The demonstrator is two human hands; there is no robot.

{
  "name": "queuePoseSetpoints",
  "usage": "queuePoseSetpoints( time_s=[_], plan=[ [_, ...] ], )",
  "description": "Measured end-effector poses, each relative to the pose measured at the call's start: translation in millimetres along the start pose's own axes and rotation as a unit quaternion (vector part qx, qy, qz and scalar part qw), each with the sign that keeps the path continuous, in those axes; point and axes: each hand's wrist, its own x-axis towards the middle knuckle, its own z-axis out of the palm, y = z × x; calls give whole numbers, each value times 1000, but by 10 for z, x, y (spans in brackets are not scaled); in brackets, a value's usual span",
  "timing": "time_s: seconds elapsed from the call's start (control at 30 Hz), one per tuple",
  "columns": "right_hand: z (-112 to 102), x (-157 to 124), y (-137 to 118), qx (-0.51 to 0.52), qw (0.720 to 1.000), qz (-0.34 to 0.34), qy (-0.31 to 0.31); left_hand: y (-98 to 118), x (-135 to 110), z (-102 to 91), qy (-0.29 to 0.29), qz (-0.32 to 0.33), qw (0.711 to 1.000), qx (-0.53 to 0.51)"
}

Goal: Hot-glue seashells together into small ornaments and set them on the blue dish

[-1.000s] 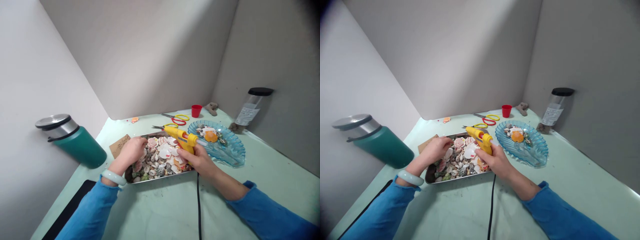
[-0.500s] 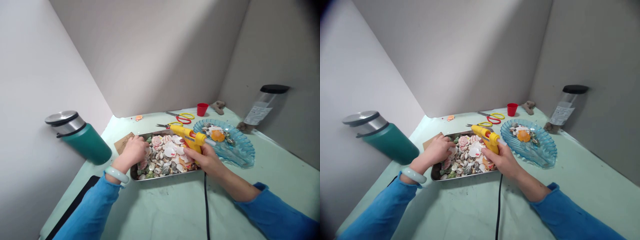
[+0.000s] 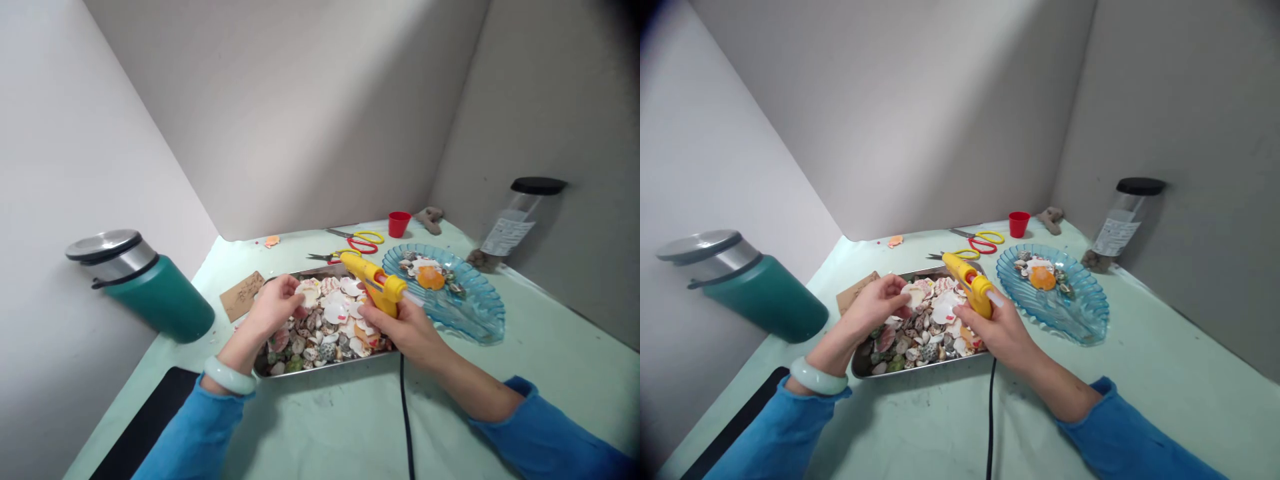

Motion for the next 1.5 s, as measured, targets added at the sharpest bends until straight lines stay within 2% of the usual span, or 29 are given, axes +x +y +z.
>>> queuePoseSetpoints(
  time_s=[0.07, 0.13, 0.2, 0.27, 0.33, 0.4, 0.47, 0.53, 0.6, 0.67, 0.77, 0.9, 1.07, 1.17, 1.33, 1.5],
  plan=[
    [21, 1, 8, -14, 1000, -10, 12, 112, -66, 112, -29, -16, 995, -89],
    [37, 11, 28, -26, 999, -29, 20, 224, -134, 221, -76, -62, 957, -273],
    [48, 27, 57, -37, 998, -51, 21, 315, -193, 324, -99, -94, 914, -382],
    [52, 43, 84, -51, 996, -68, 19, 367, -235, 418, -113, -99, 892, -427],
    [54, 55, 104, -67, 995, -77, 21, 370, -255, 488, -127, -85, 887, -436],
    [55, 66, 116, -81, 993, -78, 27, 318, -248, 507, -144, -56, 898, -413],
    [58, 75, 122, -93, 992, -79, 37, 220, -215, 458, -144, -19, 923, -357],
    [64, 79, 121, -102, 990, -83, 46, 108, -163, 350, -90, 14, 963, -254],
    [69, 76, 116, -108, 989, -86, 48, 21, -101, 222, 7, 40, 996, -80],
    [69, 65, 110, -107, 990, -86, 40, -13, -31, 122, 39, 54, 997, 47],
    [58, 46, 111, -94, 992, -82, 34, 32, 101, 83, 2, 79, 991, 110],
    [38, 36, 133, -76, 992, -93, 38, 150, 313, 187, -29, 89, 978, 185],
    [43, 34, 121, -32, 995, -75, 58, 245, 448, 338, -42, 66, 967, 244],
    [57, 20, 95, -13, 995, -73, 62, 244, 452, 359, -42, 60, 967, 246],
    [58, 5, 101, -16, 995, -76, 64, 214, 380, 188, 7, 51, 978, 204],
    [61, 28, 124, -94, 989, -97, 58, 200, 159, -51, 61, 67, 985, 146]
  ],
)
